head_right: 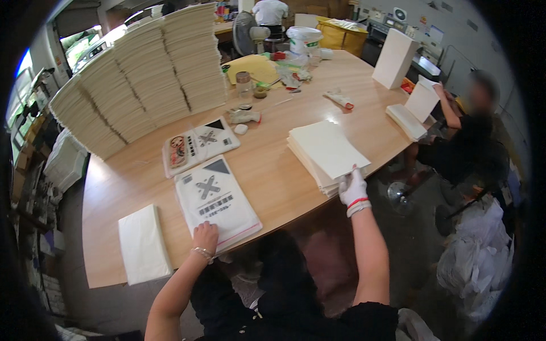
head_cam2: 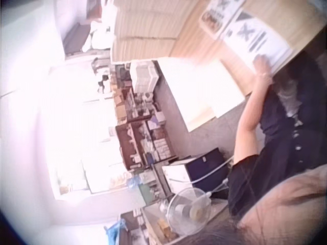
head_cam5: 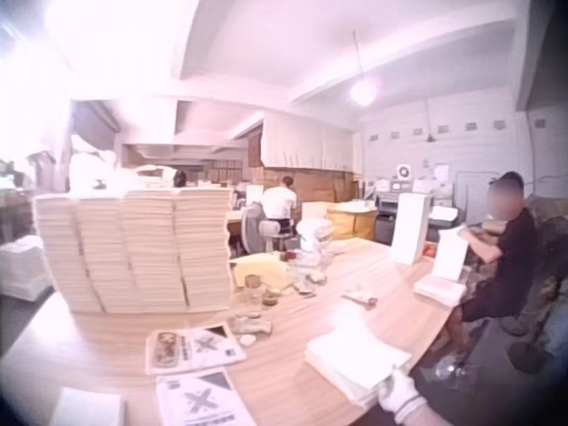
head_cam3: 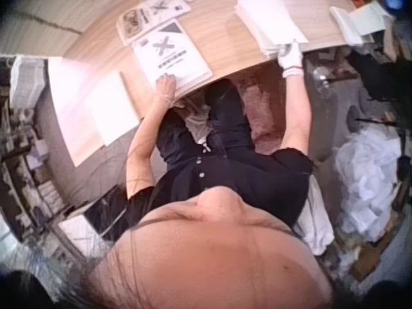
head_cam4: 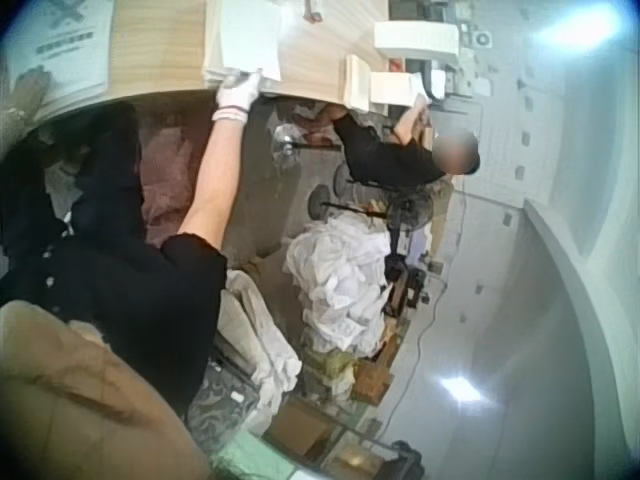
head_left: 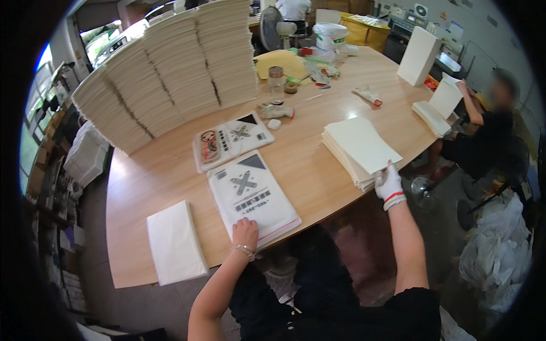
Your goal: The person repeatedly picks up a single white sheet of paper from a large stack on the table and places it onto a separate, growing pile. The person wears white gloves and performs this repetitive stacking action continuously throughout the clip. The workspace is a large wooden table with various office supplies and stacks of paper.
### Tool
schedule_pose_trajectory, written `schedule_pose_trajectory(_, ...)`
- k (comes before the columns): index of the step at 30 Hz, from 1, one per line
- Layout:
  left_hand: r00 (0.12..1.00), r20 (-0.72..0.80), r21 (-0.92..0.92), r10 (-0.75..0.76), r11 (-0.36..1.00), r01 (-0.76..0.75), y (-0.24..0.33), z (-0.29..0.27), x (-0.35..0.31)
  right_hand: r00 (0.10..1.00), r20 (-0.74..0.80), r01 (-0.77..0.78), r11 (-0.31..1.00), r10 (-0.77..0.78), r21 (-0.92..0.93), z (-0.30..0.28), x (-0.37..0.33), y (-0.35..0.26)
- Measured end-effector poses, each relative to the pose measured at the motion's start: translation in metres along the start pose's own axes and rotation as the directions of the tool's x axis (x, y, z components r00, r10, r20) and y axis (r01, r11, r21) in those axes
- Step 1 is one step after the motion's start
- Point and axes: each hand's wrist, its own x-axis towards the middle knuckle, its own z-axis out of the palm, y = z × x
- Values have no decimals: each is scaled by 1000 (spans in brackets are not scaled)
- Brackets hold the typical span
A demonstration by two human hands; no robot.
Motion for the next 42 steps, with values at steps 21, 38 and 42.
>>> schedule_pose_trajectory(21, 904, -77, -508, -422, 797, 328, -27, -18, -32, 873, 211, -326, 849, 439, -416, -58, -246, 113)
schedule_pose_trajectory(38, 593, -457, -748, -663, 648, 147, 50, -13, -45, 851, 135, -434, 825, 508, -363, -30, -286, 133)
schedule_pose_trajectory(42, 778, 193, -882, -598, 241, 405, 41, -12, -38, 844, 105, -461, 811, 526, -361, -19, -288, 136)
